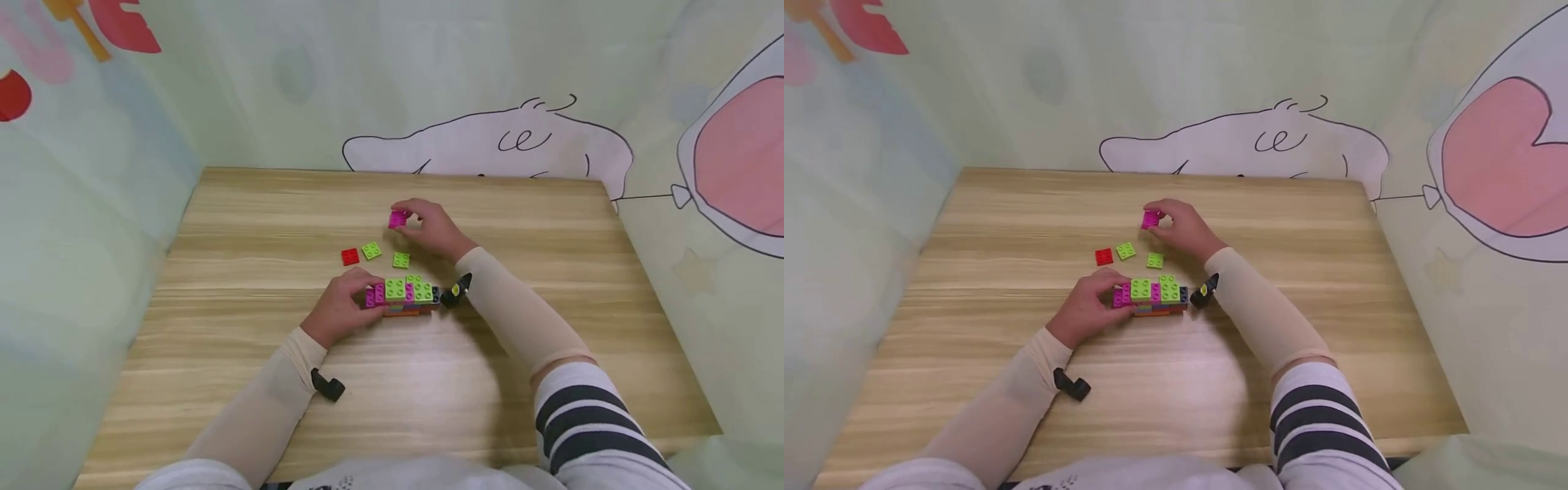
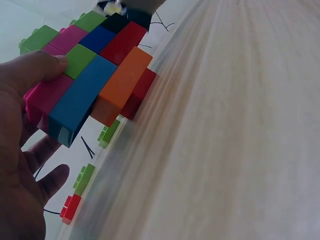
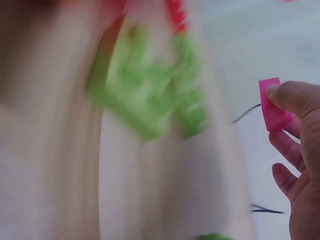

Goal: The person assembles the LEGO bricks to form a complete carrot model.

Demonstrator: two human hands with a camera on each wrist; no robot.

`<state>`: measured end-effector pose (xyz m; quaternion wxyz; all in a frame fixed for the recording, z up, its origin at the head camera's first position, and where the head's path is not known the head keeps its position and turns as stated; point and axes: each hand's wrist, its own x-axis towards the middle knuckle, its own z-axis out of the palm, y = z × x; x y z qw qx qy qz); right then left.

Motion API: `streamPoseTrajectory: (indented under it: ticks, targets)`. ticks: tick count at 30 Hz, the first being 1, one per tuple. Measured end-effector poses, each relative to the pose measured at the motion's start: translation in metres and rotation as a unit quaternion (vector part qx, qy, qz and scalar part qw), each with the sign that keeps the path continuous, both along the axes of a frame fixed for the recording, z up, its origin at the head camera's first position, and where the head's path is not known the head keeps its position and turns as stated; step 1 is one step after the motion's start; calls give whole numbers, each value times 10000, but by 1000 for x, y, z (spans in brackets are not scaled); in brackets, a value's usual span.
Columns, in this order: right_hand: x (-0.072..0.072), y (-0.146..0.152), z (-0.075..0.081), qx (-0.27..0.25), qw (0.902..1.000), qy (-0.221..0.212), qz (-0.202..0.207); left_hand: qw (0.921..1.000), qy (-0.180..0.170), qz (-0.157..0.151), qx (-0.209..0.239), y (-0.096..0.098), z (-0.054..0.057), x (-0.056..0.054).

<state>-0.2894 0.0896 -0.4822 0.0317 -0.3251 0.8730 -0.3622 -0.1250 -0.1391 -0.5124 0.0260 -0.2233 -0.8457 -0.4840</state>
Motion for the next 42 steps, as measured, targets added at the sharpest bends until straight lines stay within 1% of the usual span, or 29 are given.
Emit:
streamPoseTrajectory:
  ticks: [3,6,7,10,13,15,18,24,27,31,33,36,38,39,41,42]
  targets:
    - [24,17,16,-601,9981,86,80,10000,18,93,-29,-2,1,-2]
    - [57,36,28,-954,9943,172,446,9999,-15,131,-29,-4,1,-3]
    - [68,41,30,-1016,9929,170,592,9999,-15,130,-11,-4,1,-3]
    - [98,50,32,-949,9912,183,902,9999,-31,144,5,-5,0,-5]
    - [114,47,29,-806,9908,361,1031,9998,-15,201,20,-8,0,-5]
    - [118,43,26,-734,9900,600,1047,9997,-10,231,26,-10,0,-6]
    - [119,37,22,-626,9881,947,1034,9997,-5,231,72,-11,1,-6]
    - [120,35,23,-462,9844,1268,1127,9997,-70,234,63,-10,0,-5]
    - [120,34,22,-519,9808,1439,1208,9996,-89,247,45,-10,2,-5]
    - [119,32,18,-692,9763,1660,1204,9995,-114,275,42,-11,8,-8]
    - [119,32,15,-752,9763,1669,1150,9995,-140,297,40,-11,9,-8]
    - [121,33,9,-799,9806,1495,982,9993,-194,310,-16,-10,9,-8]
    - [122,35,3,-837,9845,1302,825,9993,-215,290,-131,-10,6,-9]
    - [121,36,0,-878,9864,1175,744,9994,-211,249,-119,-11,5,-10]
    - [121,37,-6,-987,9893,896,591,9997,-149,186,-4,-15,4,-14]
    - [120,37,-9,-1045,9902,762,526,9997,-83,206,96,-19,3,-16]
